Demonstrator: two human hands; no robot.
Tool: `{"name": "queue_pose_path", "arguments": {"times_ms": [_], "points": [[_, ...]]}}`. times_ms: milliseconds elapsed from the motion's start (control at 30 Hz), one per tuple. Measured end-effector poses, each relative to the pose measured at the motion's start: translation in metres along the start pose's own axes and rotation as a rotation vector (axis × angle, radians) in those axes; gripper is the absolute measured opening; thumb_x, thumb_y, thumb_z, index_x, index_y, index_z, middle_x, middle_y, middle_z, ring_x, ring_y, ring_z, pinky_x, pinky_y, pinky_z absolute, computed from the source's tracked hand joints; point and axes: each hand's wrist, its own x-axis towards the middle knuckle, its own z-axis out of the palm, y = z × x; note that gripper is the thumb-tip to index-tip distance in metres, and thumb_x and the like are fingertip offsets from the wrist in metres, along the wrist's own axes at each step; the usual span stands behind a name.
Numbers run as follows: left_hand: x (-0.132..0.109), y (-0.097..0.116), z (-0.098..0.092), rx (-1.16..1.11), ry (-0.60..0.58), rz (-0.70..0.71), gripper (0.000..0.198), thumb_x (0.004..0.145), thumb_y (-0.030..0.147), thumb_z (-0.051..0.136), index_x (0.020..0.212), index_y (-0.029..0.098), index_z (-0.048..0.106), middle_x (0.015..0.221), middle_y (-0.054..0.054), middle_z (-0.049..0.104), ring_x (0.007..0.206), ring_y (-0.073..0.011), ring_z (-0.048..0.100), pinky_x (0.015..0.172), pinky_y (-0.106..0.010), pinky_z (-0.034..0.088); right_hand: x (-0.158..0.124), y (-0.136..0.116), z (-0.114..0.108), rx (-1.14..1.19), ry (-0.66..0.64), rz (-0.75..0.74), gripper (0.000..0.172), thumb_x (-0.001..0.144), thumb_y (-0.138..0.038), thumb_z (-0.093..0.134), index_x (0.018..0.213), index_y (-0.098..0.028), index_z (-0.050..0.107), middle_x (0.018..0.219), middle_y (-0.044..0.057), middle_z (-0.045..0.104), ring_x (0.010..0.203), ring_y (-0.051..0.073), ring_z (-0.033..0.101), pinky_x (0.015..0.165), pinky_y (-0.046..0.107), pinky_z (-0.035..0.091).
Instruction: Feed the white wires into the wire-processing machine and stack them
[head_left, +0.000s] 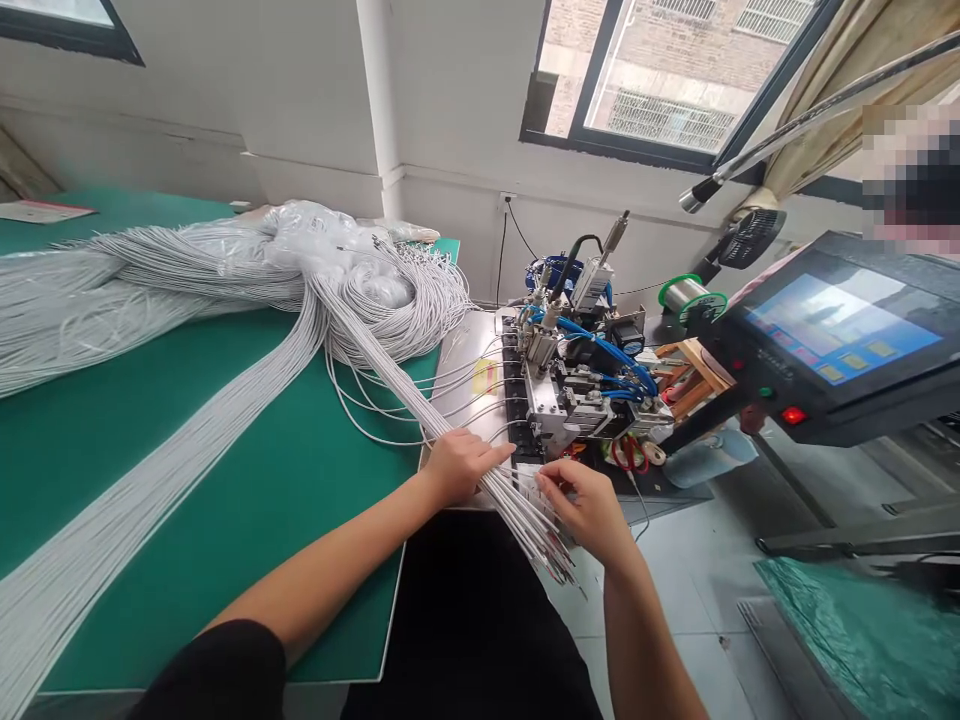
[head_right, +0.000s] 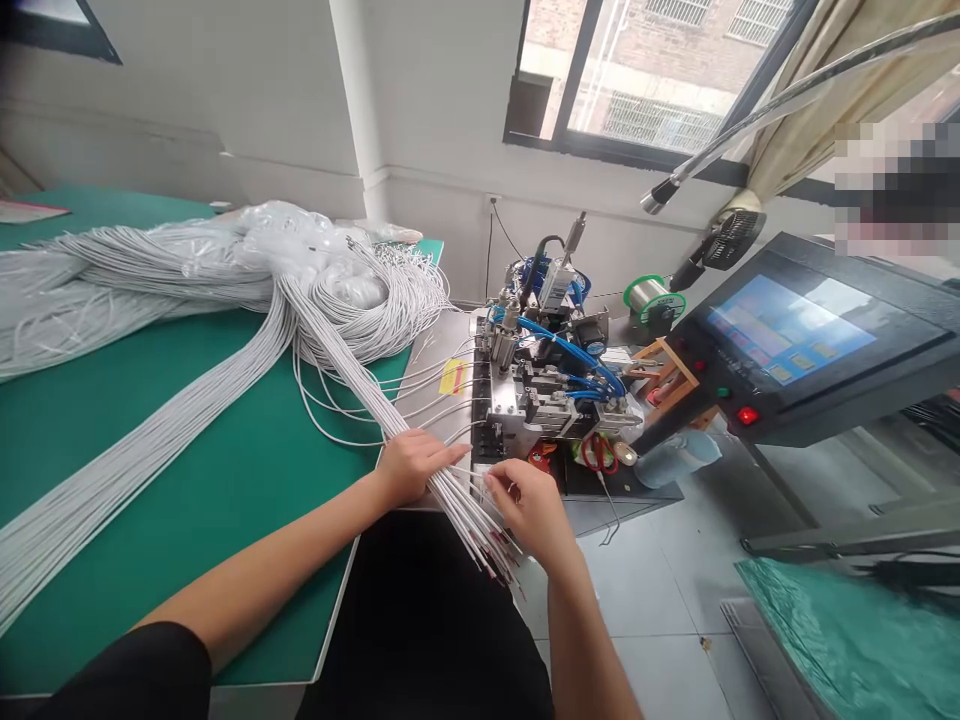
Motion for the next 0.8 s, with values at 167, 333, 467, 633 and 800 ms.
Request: {"name": "queue_pose_path", "arguments": {"times_ms": [167, 333, 467, 633, 800], "points": [[0.002, 0.004, 0.001, -0.007, -0.003, 0.028, 0.032, 0.088, 0.026, 0.045, 0.112, 0.016, 0.064, 0.057, 0.0, 0.06, 0.051, -0.0145, 0.056, 0.051, -0.028, 0.04, 0.012, 0.008, -0.009, -0.03, -0.007, -0.066, 0.017, 0.091, -0.029, 0.053, 0.08, -0.019, 0.062, 0.072, 0.002, 0.062, 0.067, 0.015, 0.054, 0.065, 0.026, 0.042], [0.002, 0.017, 0.002, -0.02, 0.015, 0.034, 0.035, 0.087, 0.023, 0.045, 0.117, 0.016, 0.062, 0.056, 0.001, 0.059, 0.05, -0.0138, 0.055, 0.049, -0.027, 0.038, 0.017, 0.007, -0.016, -0.021, 0.005, -0.089, 0.018, 0.091, -0.029, 0.053, 0.078, -0.019, 0.06, 0.069, 0.001, 0.058, 0.061, 0.013, 0.049, 0.058, 0.025, 0.039], [0.003, 0.032, 0.006, -0.059, 0.003, 0.059, 0.036, 0.088, 0.021, 0.046, 0.12, 0.016, 0.06, 0.054, 0.001, 0.058, 0.049, -0.0131, 0.055, 0.048, -0.026, 0.039, 0.013, 0.007, -0.021, 0.019, 0.007, -0.085, 0.016, 0.091, -0.029, 0.054, 0.08, -0.019, 0.06, 0.073, 0.002, 0.061, 0.065, 0.015, 0.053, 0.062, 0.025, 0.042], [0.01, 0.029, 0.014, -0.057, 0.037, 0.012, 0.032, 0.094, 0.027, 0.046, 0.119, 0.013, 0.06, 0.059, 0.0, 0.061, 0.052, -0.0134, 0.057, 0.051, -0.026, 0.044, 0.01, 0.024, -0.014, 0.146, 0.107, 0.042, 0.022, 0.09, -0.037, 0.055, 0.08, -0.019, 0.06, 0.069, 0.002, 0.058, 0.059, 0.014, 0.051, 0.055, 0.025, 0.041], [0.011, 0.012, 0.006, -0.009, 0.056, -0.069, 0.032, 0.095, 0.018, 0.041, 0.12, 0.013, 0.06, 0.089, -0.008, 0.07, 0.075, -0.0158, 0.064, 0.066, -0.028, 0.052, 0.021, 0.049, 0.003, 0.394, 0.263, 0.197, 0.03, 0.088, -0.046, 0.056, 0.078, -0.018, 0.058, 0.067, 0.001, 0.053, 0.056, 0.012, 0.046, 0.051, 0.024, 0.038]]}}
